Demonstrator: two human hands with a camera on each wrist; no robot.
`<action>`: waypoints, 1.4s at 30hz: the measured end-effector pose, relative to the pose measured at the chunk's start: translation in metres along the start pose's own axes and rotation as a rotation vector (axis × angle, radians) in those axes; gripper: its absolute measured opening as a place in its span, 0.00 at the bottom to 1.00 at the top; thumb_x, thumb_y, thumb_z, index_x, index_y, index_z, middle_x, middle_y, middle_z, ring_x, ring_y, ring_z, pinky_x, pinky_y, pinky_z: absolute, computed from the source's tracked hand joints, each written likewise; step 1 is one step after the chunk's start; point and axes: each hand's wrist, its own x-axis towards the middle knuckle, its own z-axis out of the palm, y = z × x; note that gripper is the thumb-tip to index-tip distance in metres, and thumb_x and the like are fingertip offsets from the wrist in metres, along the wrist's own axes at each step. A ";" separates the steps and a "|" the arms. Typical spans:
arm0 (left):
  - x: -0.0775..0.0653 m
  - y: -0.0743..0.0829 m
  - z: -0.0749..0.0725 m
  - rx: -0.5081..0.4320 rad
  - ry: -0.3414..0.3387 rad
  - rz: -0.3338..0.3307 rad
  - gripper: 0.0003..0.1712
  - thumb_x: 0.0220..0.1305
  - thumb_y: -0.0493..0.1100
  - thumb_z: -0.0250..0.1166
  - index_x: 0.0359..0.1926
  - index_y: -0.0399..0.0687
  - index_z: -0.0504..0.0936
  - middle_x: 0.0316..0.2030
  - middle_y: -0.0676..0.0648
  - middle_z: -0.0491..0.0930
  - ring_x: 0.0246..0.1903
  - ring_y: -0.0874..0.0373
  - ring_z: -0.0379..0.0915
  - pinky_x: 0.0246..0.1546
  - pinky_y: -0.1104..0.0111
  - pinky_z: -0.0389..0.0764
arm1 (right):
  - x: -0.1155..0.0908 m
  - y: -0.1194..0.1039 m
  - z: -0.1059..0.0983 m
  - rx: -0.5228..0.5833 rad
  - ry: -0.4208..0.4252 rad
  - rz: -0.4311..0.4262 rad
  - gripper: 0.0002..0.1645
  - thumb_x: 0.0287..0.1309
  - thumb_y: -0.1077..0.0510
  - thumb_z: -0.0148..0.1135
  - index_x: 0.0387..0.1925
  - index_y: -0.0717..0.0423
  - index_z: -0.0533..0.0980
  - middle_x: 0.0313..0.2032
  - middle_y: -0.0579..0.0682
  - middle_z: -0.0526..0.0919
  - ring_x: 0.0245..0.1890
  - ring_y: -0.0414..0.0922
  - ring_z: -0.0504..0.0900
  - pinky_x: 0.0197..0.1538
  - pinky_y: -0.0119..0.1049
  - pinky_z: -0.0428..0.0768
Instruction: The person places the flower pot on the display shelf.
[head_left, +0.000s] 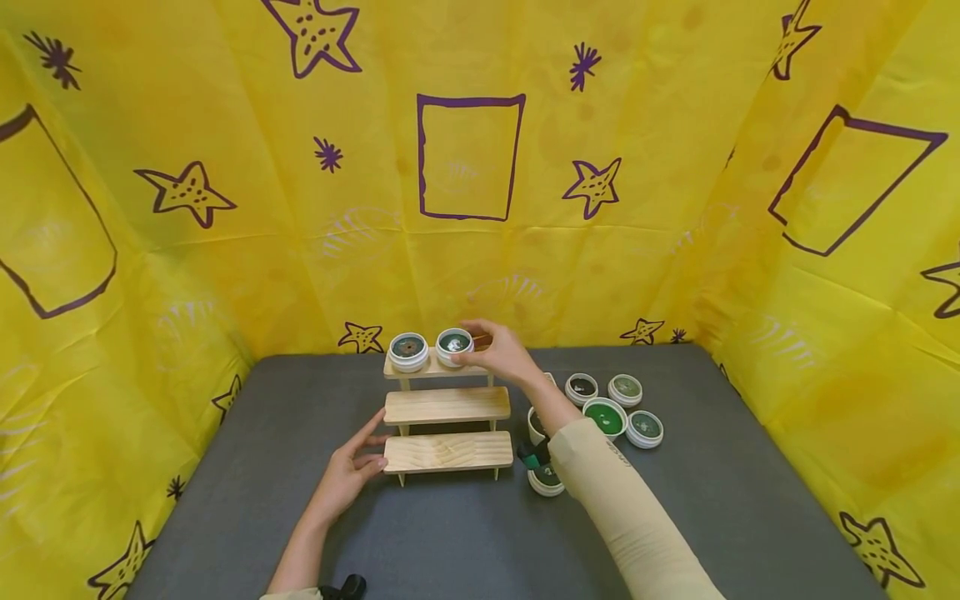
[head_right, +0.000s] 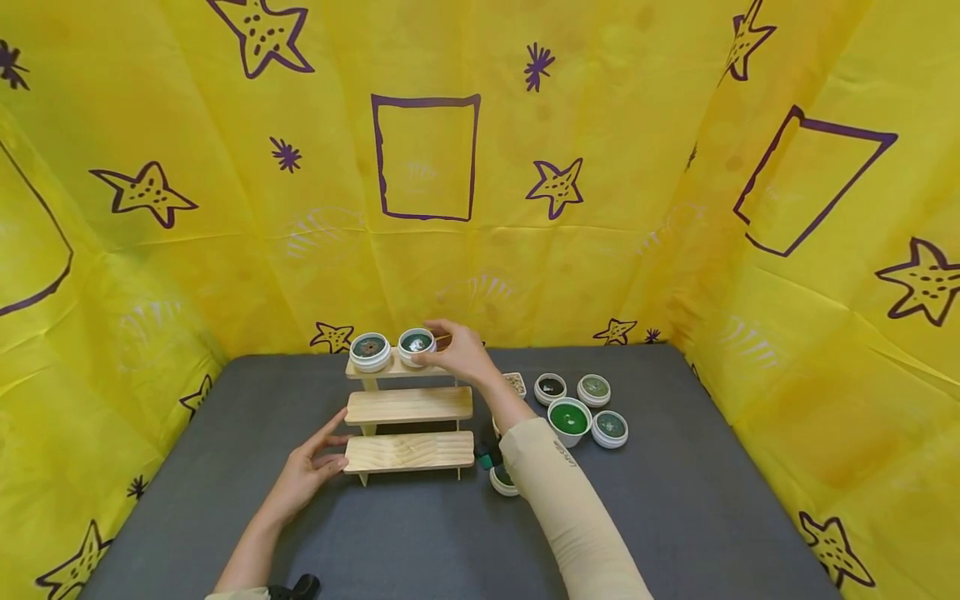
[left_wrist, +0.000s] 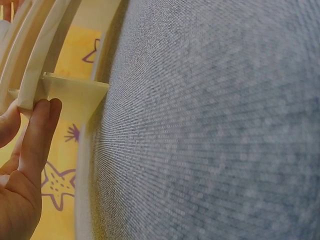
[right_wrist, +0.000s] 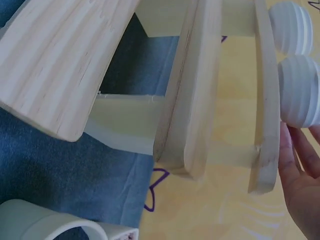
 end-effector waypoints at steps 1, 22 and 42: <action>0.000 0.000 0.000 -0.001 0.000 0.004 0.44 0.62 0.25 0.61 0.76 0.54 0.60 0.60 0.27 0.72 0.46 0.47 0.83 0.41 0.71 0.85 | -0.001 0.000 -0.001 0.001 0.004 0.000 0.39 0.49 0.51 0.76 0.64 0.49 0.74 0.56 0.53 0.82 0.54 0.52 0.83 0.54 0.42 0.83; 0.000 -0.001 -0.003 0.006 0.002 0.020 0.44 0.62 0.25 0.61 0.76 0.52 0.59 0.59 0.27 0.71 0.44 0.55 0.83 0.40 0.72 0.85 | -0.040 0.017 -0.045 0.029 0.061 -0.011 0.35 0.52 0.53 0.75 0.63 0.45 0.74 0.60 0.53 0.79 0.58 0.54 0.79 0.59 0.49 0.81; 0.001 -0.002 -0.001 -0.010 -0.010 0.004 0.43 0.63 0.26 0.61 0.76 0.53 0.59 0.59 0.28 0.71 0.45 0.56 0.83 0.41 0.70 0.85 | -0.114 0.052 -0.071 0.019 0.044 -0.067 0.31 0.51 0.57 0.75 0.58 0.54 0.77 0.55 0.60 0.82 0.56 0.60 0.81 0.57 0.52 0.82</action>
